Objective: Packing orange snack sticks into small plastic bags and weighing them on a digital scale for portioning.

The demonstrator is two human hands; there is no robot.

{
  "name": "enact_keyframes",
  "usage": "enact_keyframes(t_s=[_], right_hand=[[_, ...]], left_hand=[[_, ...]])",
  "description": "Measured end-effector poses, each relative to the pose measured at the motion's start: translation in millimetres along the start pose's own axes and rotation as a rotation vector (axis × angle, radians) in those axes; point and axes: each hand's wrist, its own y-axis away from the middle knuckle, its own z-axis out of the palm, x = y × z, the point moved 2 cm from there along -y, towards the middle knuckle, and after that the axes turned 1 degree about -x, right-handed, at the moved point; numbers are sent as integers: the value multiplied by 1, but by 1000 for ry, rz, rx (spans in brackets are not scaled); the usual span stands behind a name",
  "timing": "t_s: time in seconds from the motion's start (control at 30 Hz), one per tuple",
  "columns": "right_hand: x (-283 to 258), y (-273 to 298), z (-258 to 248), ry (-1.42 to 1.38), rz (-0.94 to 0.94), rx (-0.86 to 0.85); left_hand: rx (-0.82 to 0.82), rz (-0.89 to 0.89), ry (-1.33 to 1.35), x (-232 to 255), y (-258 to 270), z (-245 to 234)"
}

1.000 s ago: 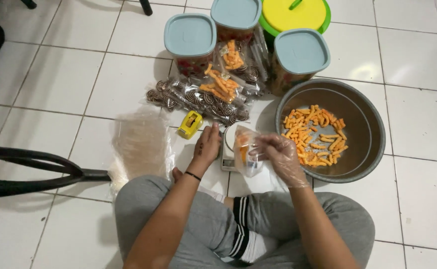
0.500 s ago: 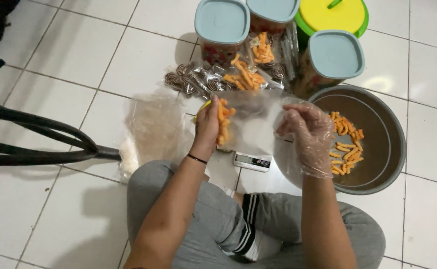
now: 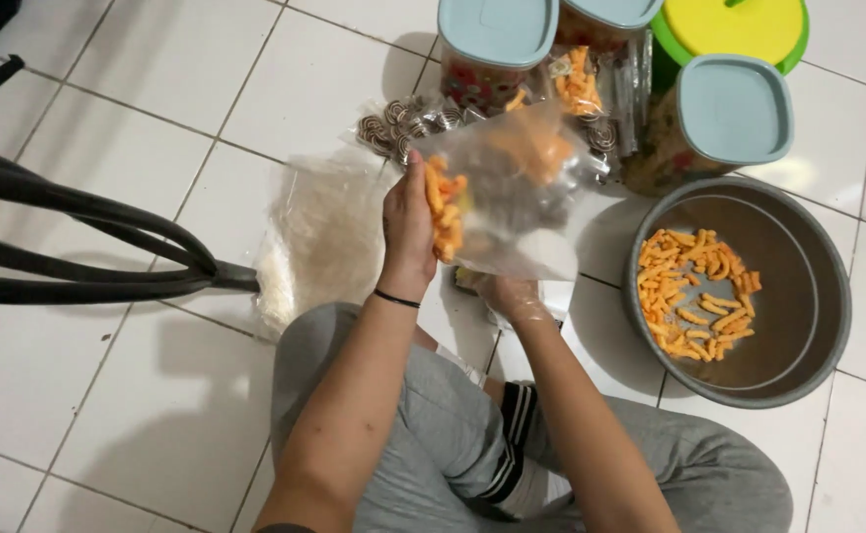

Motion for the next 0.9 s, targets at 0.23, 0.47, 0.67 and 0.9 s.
enact_keyframes(t_s=[0.23,0.47,0.67,0.9], right_hand=[[17,-11,39,55,-27,54],[59,-17,76,129,-33,143],[90,-26,94,186,-47,227],[160,-39,81,-406,381,199]], left_hand=[[-13,3,51,0,-2,-1],[-48,13,52,-3,-3,1],[-55,22,38,-14,-12,-6],[-72,31,-9,-15,-8,-2]])
